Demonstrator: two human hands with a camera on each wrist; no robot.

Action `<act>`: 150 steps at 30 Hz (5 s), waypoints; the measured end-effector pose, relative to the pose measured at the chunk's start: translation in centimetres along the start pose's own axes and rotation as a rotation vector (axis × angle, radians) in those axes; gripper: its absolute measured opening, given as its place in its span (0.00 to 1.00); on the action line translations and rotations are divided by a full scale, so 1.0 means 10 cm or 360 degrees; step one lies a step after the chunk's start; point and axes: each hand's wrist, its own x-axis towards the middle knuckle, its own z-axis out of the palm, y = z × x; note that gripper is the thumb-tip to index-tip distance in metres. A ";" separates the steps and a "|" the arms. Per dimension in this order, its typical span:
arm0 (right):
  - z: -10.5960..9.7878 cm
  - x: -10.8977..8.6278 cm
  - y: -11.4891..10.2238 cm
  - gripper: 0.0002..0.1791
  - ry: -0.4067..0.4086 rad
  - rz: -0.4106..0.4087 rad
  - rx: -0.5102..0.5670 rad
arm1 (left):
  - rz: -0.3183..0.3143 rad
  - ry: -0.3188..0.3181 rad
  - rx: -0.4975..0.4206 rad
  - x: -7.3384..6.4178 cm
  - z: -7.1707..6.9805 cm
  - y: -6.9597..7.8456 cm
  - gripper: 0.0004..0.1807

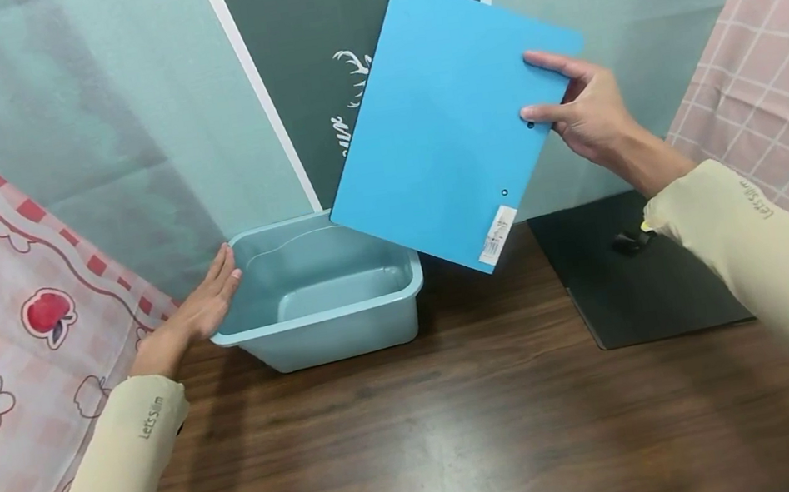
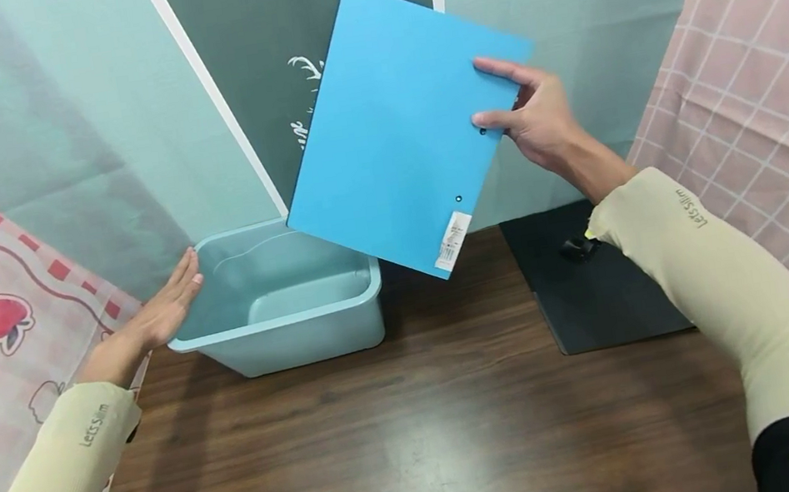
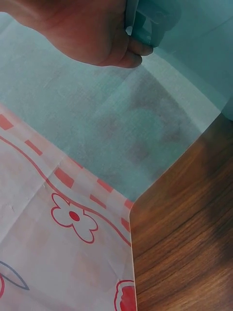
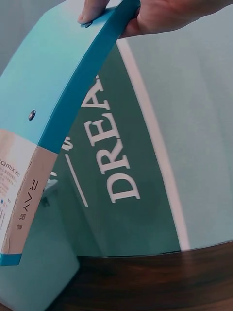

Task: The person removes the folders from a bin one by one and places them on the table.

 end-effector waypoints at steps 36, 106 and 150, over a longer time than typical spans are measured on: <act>-0.84 -0.38 -0.21 0.41 -0.0194 0.0254 -0.0189 | 0.0067 0.0004 -0.0024 -0.03 -0.03 -0.02 0.38; -0.86 -0.25 1.18 0.38 -0.0743 0.0525 -0.1284 | 0.0056 0.0059 -0.0054 -0.06 0.00 -0.06 0.38; -1.04 -0.30 1.80 0.37 -0.0710 0.0531 -0.1661 | 0.0024 0.0025 -0.0029 -0.09 0.03 -0.02 0.38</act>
